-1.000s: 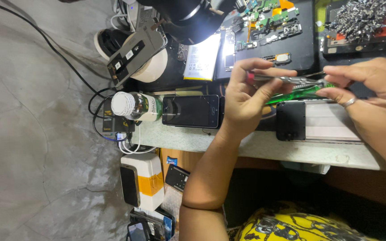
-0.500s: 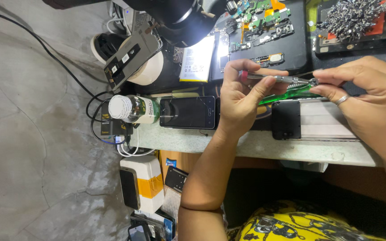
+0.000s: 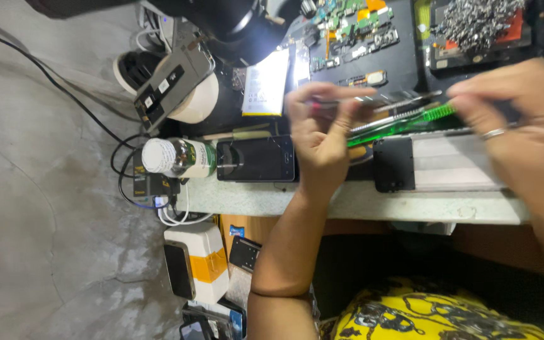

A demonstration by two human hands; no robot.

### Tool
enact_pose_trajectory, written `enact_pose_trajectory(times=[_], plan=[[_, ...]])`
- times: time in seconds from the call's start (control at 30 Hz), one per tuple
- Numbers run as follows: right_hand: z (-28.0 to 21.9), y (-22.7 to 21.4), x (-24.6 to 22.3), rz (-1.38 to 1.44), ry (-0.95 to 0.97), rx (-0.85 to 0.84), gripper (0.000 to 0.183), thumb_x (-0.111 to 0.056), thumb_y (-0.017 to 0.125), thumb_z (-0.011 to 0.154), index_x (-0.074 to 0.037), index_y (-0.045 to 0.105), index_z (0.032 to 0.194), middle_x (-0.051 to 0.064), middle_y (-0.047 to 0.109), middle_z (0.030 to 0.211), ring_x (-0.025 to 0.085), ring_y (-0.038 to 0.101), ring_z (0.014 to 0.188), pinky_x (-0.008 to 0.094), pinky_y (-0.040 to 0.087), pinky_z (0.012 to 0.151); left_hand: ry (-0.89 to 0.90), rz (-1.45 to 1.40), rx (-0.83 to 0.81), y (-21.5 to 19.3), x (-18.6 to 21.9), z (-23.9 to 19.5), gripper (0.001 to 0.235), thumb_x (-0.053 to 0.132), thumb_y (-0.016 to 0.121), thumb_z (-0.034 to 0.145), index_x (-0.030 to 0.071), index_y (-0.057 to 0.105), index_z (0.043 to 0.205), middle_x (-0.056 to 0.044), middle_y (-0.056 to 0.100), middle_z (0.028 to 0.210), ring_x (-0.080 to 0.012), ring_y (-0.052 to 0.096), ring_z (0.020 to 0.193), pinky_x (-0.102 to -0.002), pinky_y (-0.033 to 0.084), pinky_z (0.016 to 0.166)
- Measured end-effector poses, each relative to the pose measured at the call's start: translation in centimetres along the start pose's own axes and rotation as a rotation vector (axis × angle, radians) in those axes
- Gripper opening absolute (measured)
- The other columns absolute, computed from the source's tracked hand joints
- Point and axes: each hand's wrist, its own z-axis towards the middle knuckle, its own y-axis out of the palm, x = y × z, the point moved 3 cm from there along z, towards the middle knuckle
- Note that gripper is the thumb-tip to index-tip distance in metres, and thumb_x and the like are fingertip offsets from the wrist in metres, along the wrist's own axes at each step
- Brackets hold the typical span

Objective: The person works on a disassembled smartphone, using a screwdriver to remove screws from the internal frame and a brush to clean the battery area. The person handles the phone chassis and internal components while seated at a cluttered workbench.

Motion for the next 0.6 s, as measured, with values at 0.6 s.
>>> enact_pose_trajectory(times=[0.6], plan=[[-1.9,3.7,-9.7,-0.745,-0.307,-0.305,0.046,-0.038,0.074,0.084,-0.013,0.073,0.122,0.002,0.069,0.125,0.023,0.059,0.104,0.038,0.045,0.087,0.194,0.022,0.171,-0.6,2.5,-0.1,0.062,0.01,0.043,0.116,0.015,0.007,0.166,-0.01,0.056,0.104,-0.0105,0.055,0.07,-0.028,0.06,0.063]])
